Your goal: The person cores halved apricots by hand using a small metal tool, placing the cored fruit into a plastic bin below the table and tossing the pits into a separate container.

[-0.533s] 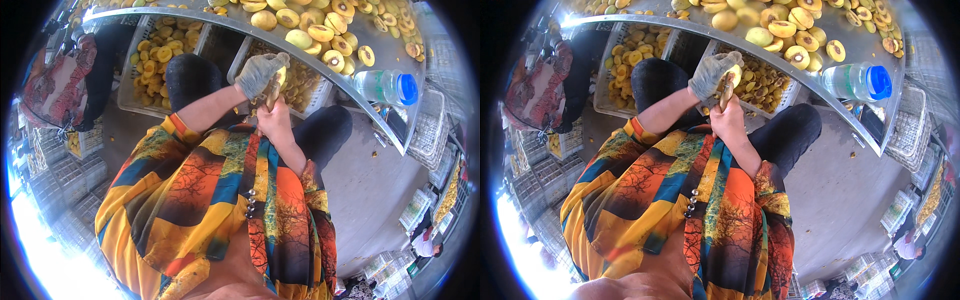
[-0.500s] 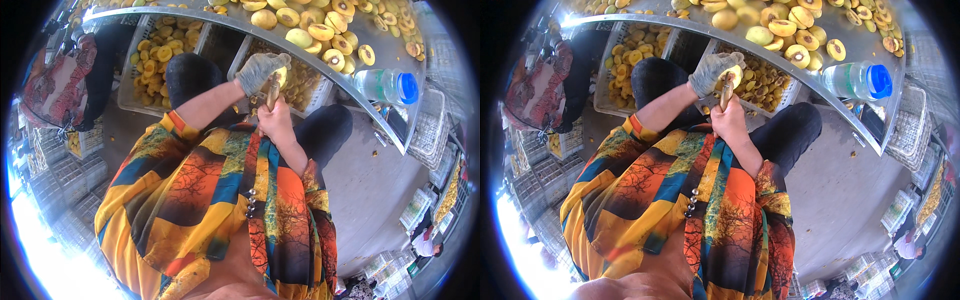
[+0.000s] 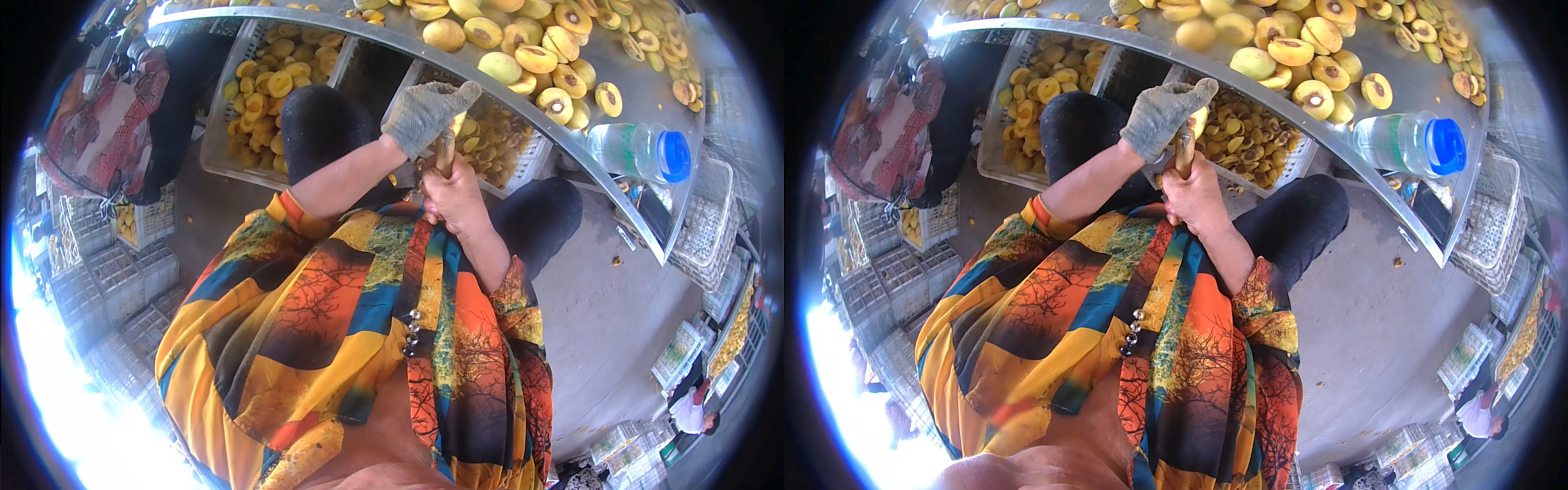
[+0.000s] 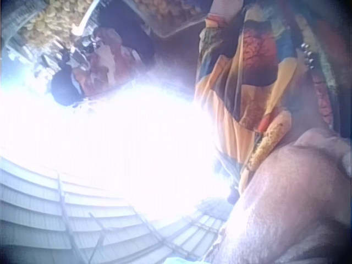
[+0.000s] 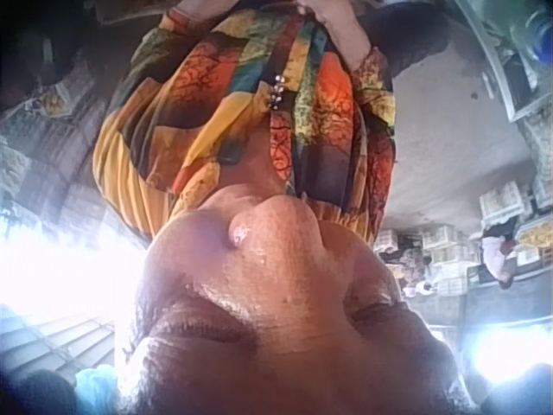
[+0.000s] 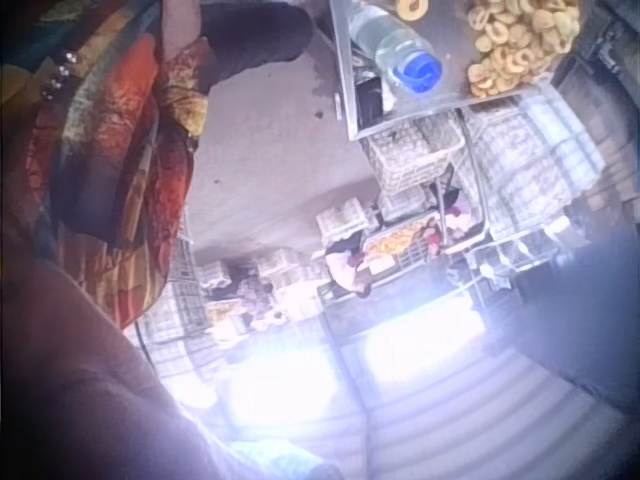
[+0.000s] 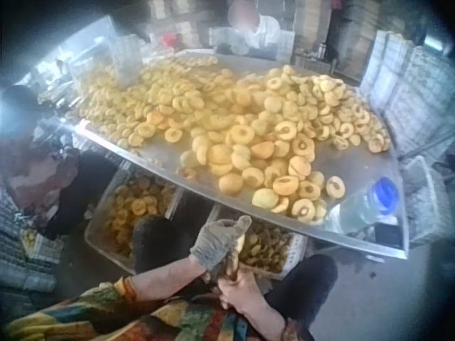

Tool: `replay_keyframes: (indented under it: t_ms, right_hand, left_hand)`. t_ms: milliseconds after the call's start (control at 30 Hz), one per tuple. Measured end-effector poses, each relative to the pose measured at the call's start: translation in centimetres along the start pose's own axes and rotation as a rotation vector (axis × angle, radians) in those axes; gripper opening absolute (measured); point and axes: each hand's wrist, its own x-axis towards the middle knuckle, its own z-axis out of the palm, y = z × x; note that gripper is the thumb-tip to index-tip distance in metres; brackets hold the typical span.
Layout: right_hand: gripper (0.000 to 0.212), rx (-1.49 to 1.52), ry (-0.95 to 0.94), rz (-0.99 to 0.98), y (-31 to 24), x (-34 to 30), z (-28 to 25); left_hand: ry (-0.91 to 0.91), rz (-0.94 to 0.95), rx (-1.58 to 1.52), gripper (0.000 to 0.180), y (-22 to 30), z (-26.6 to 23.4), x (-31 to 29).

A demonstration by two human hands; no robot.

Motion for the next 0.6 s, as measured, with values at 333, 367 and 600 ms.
replay_keyframes:
  t_ms: [333,367,600]
  right_hand:
    - [0.005,0.17,0.032,0.202,0.0,-0.5,-0.4]
    - [0.005,0.172,0.03,0.209,0.0,-0.5,-0.5]
    - [0.009,0.187,0.021,0.244,0.8,-0.3,0.1]
  left_hand:
    - [-0.072,0.231,0.389,0.037,0.0,1.2,0.8]
    - [-0.117,0.288,0.264,0.04,-1.1,1.8,0.9]
    - [-0.224,0.514,0.266,0.016,-2.3,1.6,1.4]
